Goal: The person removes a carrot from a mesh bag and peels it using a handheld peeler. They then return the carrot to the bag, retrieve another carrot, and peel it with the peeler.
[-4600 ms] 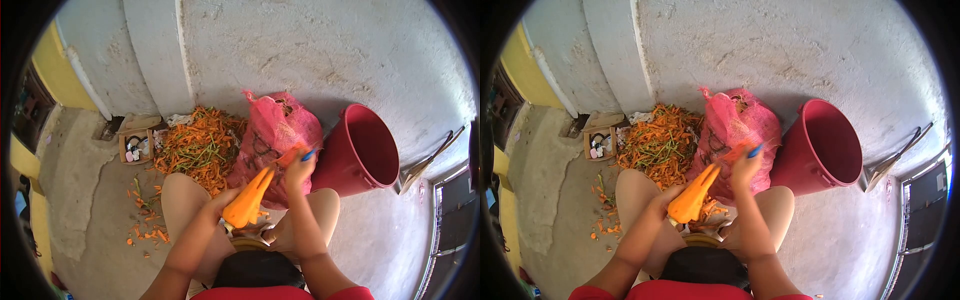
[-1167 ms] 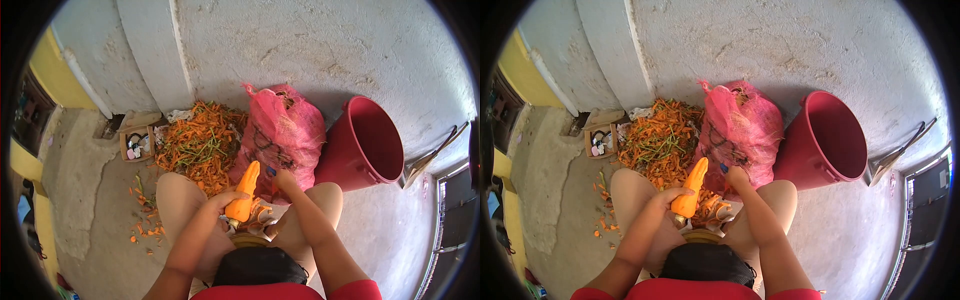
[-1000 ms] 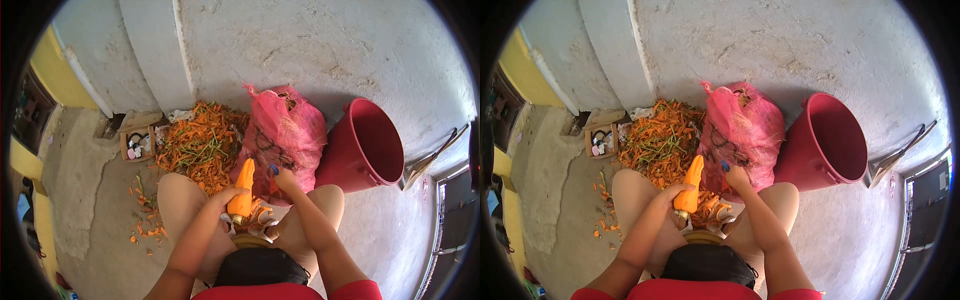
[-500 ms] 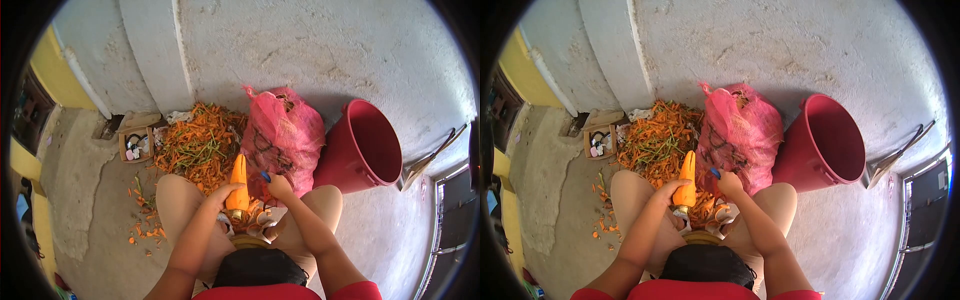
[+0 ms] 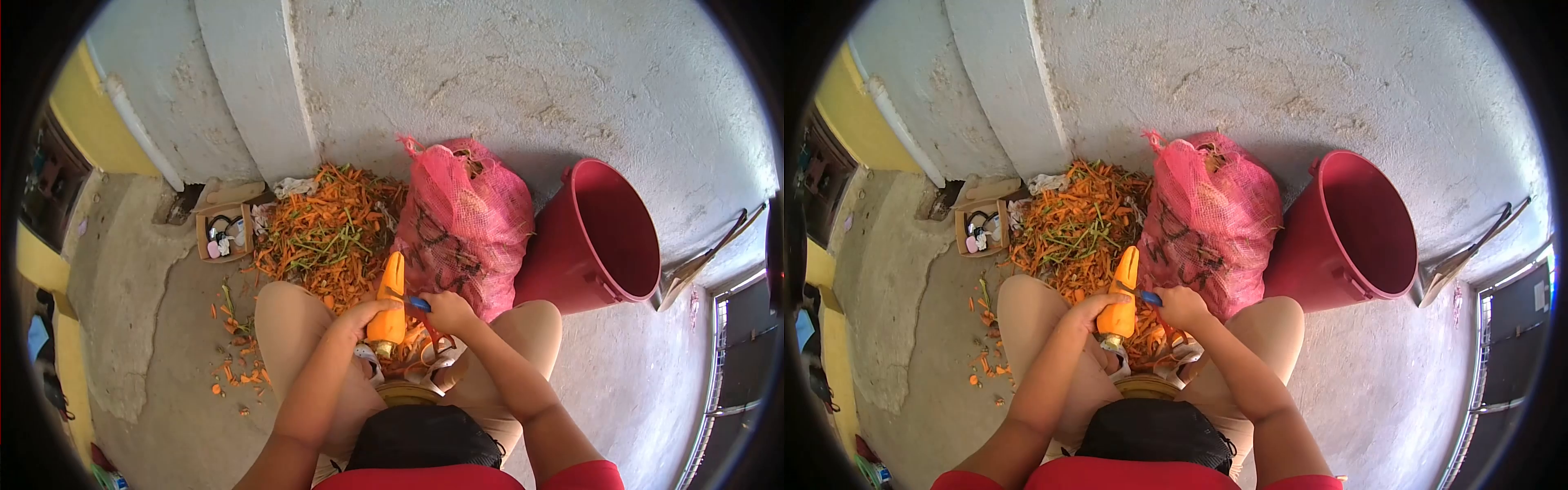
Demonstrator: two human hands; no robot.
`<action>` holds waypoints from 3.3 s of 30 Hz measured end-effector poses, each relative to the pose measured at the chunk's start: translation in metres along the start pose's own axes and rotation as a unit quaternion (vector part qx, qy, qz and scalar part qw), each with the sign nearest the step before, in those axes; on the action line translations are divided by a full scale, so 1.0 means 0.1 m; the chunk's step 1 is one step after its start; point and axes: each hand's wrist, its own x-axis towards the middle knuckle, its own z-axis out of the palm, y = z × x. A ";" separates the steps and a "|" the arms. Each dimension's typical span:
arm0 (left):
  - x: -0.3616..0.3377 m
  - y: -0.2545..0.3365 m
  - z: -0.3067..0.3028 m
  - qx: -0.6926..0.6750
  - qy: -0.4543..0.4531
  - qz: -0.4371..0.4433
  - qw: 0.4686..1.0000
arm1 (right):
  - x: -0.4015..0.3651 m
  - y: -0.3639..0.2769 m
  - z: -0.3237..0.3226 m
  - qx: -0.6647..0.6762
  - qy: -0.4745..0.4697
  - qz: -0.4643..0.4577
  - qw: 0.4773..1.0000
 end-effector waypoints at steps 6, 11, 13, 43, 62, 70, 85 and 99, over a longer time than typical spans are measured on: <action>-0.12 0.00 0.12 0.032 -0.026 -0.017 0.999 | 0.21 0.28 0.13 -0.011 0.044 0.154 0.987; -0.15 0.03 0.15 -0.015 -0.073 0.024 0.997 | 0.40 0.81 0.29 0.022 0.072 0.225 0.972; -0.18 0.07 0.15 -0.023 -0.077 0.022 0.997 | 0.36 0.71 0.19 0.061 0.115 0.200 0.971; -0.20 0.02 0.16 0.022 -0.027 -0.027 0.999 | 0.44 0.76 0.28 0.019 0.034 0.229 0.973; -0.01 -0.02 -0.03 -0.004 -0.030 -0.015 0.999 | 0.07 0.03 0.02 0.030 -0.005 0.013 0.999; -0.05 -0.01 0.04 -0.019 -0.044 -0.052 0.997 | 0.33 0.33 0.17 -0.017 0.072 0.078 0.994; -0.02 0.02 -0.01 -0.064 -0.035 -0.024 0.997 | 0.14 0.19 -0.05 0.085 0.049 0.007 0.995; -0.05 0.01 0.04 0.013 -0.031 0.009 0.999 | 0.09 0.09 0.09 0.023 0.022 -0.035 0.999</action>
